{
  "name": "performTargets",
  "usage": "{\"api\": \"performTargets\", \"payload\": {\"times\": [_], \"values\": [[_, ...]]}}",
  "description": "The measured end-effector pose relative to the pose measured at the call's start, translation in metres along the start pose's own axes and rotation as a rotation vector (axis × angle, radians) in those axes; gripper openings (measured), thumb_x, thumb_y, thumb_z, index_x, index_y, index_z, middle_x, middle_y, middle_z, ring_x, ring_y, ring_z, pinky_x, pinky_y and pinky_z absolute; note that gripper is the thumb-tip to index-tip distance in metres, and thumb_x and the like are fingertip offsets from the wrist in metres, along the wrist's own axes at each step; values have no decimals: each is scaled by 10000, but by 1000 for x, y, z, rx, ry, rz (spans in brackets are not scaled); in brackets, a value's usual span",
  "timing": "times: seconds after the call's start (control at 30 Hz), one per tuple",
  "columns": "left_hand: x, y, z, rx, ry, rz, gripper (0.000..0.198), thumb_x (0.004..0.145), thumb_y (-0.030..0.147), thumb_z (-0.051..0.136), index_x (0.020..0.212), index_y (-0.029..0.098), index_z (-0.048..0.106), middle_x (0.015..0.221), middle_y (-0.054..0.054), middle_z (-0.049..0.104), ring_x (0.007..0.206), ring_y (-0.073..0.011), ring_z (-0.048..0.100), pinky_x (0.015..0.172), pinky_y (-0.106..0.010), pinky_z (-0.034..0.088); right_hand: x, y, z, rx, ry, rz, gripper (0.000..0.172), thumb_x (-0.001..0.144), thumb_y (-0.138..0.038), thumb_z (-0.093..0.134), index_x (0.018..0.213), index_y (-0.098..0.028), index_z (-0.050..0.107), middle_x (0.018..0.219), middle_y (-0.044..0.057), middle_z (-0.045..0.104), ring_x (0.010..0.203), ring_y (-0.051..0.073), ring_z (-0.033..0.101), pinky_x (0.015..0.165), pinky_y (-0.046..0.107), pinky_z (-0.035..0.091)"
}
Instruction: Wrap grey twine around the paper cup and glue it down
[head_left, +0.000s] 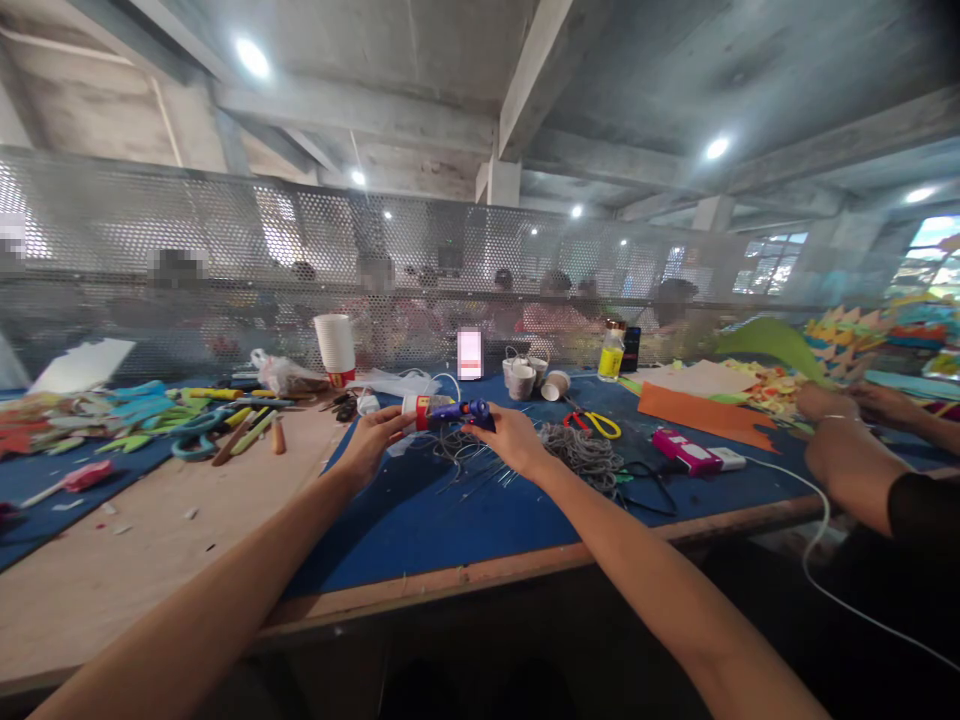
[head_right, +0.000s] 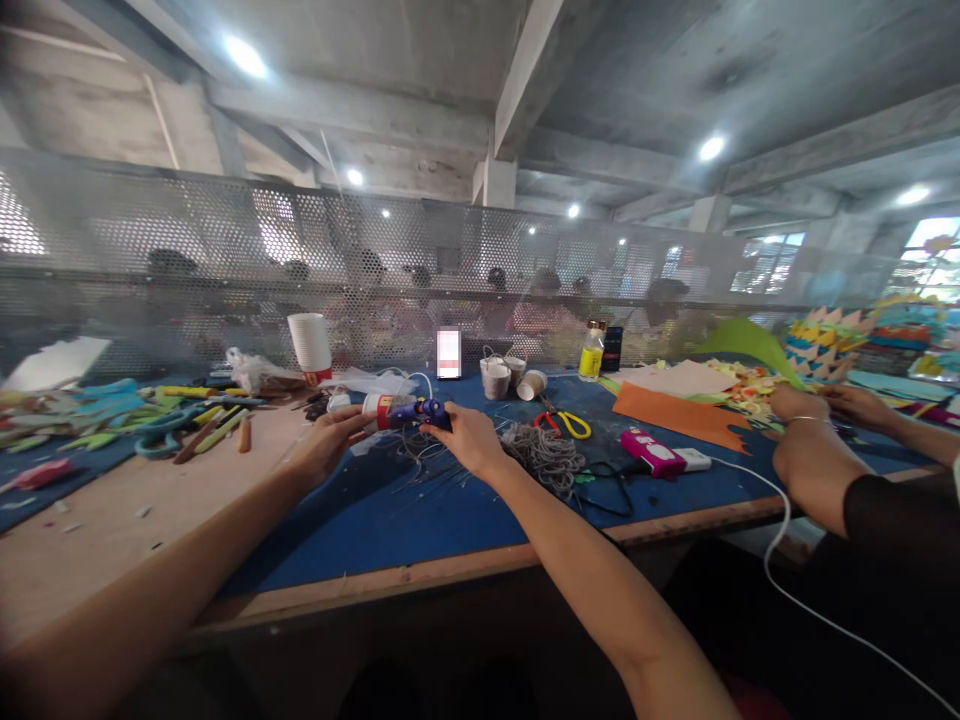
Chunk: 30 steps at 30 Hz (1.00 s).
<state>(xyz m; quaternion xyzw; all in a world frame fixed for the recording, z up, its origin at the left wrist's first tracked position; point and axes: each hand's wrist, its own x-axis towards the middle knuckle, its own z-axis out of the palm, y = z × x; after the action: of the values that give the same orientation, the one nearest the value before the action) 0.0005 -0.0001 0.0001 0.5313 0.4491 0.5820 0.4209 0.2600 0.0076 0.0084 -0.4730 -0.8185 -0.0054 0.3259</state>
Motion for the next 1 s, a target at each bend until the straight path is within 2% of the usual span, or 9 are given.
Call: {"api": "performTargets", "payload": {"times": [0.2, 0.6, 1.0], "values": [[-1, 2, 0, -8, 0, -16, 358, 661, 487, 866, 879, 207, 822, 960, -95, 793, 960, -269, 675, 897, -389, 459, -1, -2, -1, -9, -8, 5, 429, 966, -591, 651, 1178, -224, 718, 947, 77, 794, 903, 275, 753, 709, 268, 443], [1, -1, -1, -33, -23, -17, 379, 655, 497, 887, 878, 198, 817, 931, -91, 784, 954, -268, 671, 921, -386, 460, 0, 0, 0, -4, 6, -5, 427, 966, -594, 650, 1174, -227, 721, 952, 76, 795, 900, 267, 752, 701, 262, 431], [3, -4, -2, -10, -28, -29, 341, 669, 483, 883, 847, 201, 812, 931, -84, 782, 925, -247, 662, 874, -363, 453, 0, -1, -2, -23, 19, 21, 414, 975, -589, 641, 1172, -231, 711, 973, 69, 799, 931, 269, 755, 727, 266, 440]]}}
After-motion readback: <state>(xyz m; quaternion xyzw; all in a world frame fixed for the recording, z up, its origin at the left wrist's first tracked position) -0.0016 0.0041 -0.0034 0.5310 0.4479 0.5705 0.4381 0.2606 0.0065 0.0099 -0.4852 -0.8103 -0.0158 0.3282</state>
